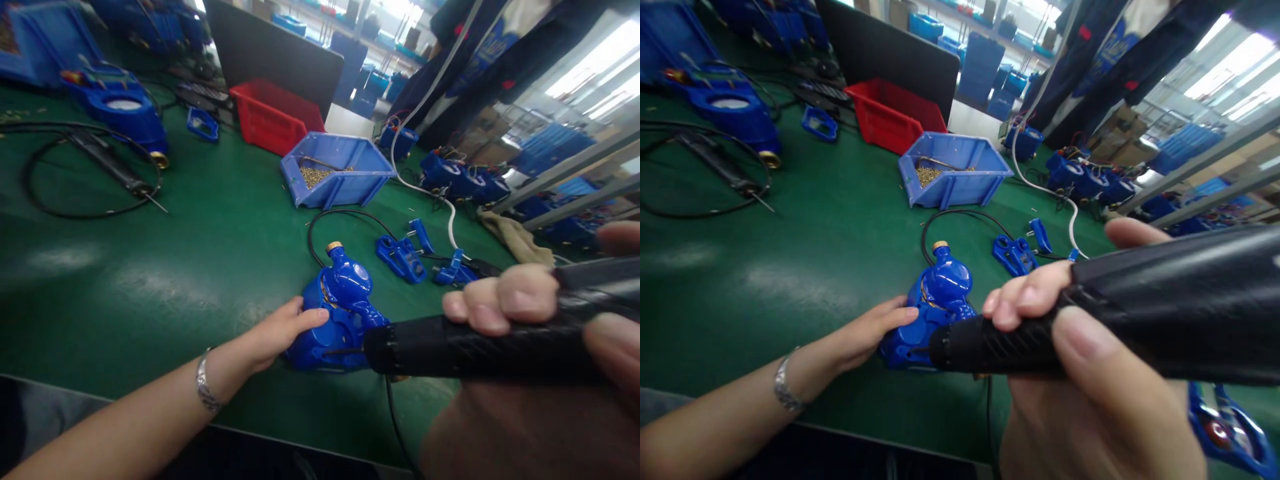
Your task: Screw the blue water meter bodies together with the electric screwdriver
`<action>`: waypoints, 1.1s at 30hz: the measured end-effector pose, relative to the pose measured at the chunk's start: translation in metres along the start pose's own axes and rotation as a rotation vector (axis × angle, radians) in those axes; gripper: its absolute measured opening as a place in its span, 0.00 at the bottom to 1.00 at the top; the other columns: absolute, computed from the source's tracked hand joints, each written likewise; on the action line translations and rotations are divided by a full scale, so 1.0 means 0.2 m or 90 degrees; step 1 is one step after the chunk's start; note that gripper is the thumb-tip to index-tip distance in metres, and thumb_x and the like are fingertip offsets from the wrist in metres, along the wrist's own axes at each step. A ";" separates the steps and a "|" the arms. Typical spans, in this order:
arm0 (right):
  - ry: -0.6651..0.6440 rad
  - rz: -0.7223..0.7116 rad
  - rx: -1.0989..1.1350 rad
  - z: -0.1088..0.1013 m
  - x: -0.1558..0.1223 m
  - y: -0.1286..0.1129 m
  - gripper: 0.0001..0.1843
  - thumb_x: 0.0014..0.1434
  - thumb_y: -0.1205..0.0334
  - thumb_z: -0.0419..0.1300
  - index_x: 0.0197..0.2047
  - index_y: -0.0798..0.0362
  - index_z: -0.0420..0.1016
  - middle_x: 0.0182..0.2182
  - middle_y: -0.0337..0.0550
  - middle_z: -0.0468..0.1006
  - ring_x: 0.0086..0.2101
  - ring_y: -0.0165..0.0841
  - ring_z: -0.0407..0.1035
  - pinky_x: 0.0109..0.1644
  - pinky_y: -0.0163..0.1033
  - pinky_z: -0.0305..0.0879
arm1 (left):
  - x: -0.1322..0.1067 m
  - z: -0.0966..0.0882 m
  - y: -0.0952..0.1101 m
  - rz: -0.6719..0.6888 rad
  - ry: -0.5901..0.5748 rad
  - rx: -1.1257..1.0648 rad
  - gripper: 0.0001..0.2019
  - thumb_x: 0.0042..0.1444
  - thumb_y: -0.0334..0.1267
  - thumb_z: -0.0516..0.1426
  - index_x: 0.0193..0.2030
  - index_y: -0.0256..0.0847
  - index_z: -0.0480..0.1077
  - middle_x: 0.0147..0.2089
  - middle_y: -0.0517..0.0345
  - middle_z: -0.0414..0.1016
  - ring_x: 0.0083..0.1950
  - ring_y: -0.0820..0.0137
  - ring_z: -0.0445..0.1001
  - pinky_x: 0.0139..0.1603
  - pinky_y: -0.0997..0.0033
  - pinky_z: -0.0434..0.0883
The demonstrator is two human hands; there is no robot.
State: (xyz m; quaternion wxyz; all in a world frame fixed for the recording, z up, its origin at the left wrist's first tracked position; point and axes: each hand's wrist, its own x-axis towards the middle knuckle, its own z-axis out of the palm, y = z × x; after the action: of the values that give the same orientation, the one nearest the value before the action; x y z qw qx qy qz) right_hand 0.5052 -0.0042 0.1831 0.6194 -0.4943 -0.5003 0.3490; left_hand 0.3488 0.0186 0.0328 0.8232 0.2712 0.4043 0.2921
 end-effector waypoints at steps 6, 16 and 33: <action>-0.112 0.050 0.125 0.14 -0.02 0.11 0.20 0.52 0.70 0.58 0.48 0.46 0.64 0.26 0.35 0.72 0.26 0.31 0.67 0.35 0.43 0.67 | -0.02 0.02 0.02 0.048 -0.012 0.000 0.28 0.46 0.45 0.62 0.53 0.34 0.64 0.53 0.46 0.74 0.55 0.55 0.70 0.55 0.60 0.66; -0.080 0.065 0.176 0.18 -0.04 0.19 0.12 0.55 0.66 0.61 0.43 0.50 0.66 0.24 0.35 0.70 0.24 0.27 0.66 0.30 0.36 0.68 | 0.02 0.06 -0.02 0.052 0.078 -0.027 0.33 0.40 0.41 0.61 0.54 0.31 0.59 0.52 0.38 0.72 0.52 0.51 0.71 0.52 0.56 0.67; -0.084 0.076 0.164 0.15 -0.06 0.22 0.15 0.55 0.65 0.60 0.46 0.48 0.65 0.24 0.35 0.70 0.25 0.28 0.66 0.31 0.38 0.67 | 0.02 -0.04 0.10 0.078 0.001 0.296 0.24 0.49 0.51 0.57 0.47 0.35 0.71 0.43 0.47 0.78 0.43 0.58 0.76 0.43 0.64 0.70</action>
State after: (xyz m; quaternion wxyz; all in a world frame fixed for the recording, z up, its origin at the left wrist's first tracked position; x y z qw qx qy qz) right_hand 0.4757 0.0040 0.1386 0.6218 -0.4154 -0.4606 0.4781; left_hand 0.3394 0.0360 0.0404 0.7191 0.4772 0.4439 0.2409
